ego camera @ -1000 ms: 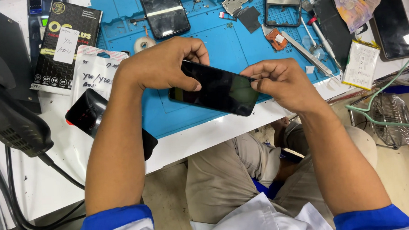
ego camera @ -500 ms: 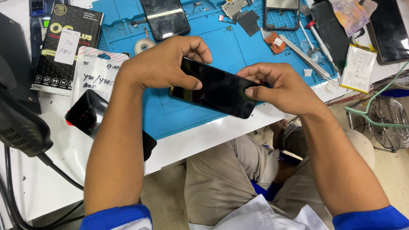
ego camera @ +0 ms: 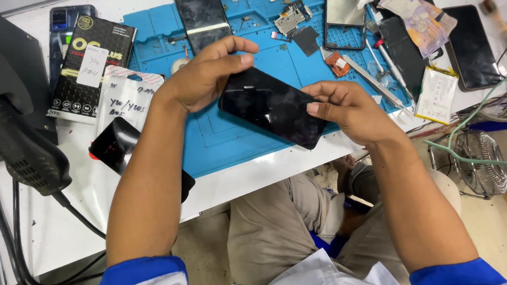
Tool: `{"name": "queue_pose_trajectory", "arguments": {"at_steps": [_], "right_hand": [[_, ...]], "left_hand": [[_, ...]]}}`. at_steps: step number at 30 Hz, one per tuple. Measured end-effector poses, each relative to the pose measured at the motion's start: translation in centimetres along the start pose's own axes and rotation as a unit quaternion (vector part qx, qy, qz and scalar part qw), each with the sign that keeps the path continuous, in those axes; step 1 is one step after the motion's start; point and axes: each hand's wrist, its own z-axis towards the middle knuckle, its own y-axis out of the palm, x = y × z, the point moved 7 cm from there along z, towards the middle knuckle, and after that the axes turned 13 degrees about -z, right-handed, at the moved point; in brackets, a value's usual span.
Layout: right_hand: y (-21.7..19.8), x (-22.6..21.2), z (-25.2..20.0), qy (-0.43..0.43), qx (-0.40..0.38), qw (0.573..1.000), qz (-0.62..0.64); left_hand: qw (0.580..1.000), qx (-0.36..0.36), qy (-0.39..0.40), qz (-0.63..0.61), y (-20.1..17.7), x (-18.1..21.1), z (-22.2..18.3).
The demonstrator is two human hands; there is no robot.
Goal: Disassembling and reassembling a mobile phone to inspect or replace internal components
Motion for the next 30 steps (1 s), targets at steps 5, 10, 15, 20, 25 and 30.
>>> {"name": "queue_pose_trajectory", "arguments": {"at_steps": [5,10,15,20,25,30], "right_hand": [[-1.8,4.7,0.6,-0.024,0.134,0.986,0.097],[-1.9,3.5,0.6,-0.094,0.213,0.952,0.199],[-1.5,2.9,0.1,-0.096,0.223,0.949,0.200],[-1.0,2.4,0.0,-0.097,0.217,0.952,0.191],[-0.5,2.1,-0.5,-0.115,0.234,0.949,0.178],[-1.3,3.9,-0.2,-0.129,0.243,0.942,0.193]], "left_hand": [[0.994,0.032,0.061,-0.089,-0.6,-0.2,0.6],[0.995,-0.029,0.091,0.008,1.3,-1.6,1.5],[0.991,-0.040,0.113,0.055,1.8,-2.3,2.3],[0.989,-0.042,0.126,0.069,1.9,-1.8,2.1],[0.962,-0.017,0.158,0.224,2.7,0.6,0.6],[0.853,0.067,0.329,0.399,5.2,8.8,-3.5]]}}
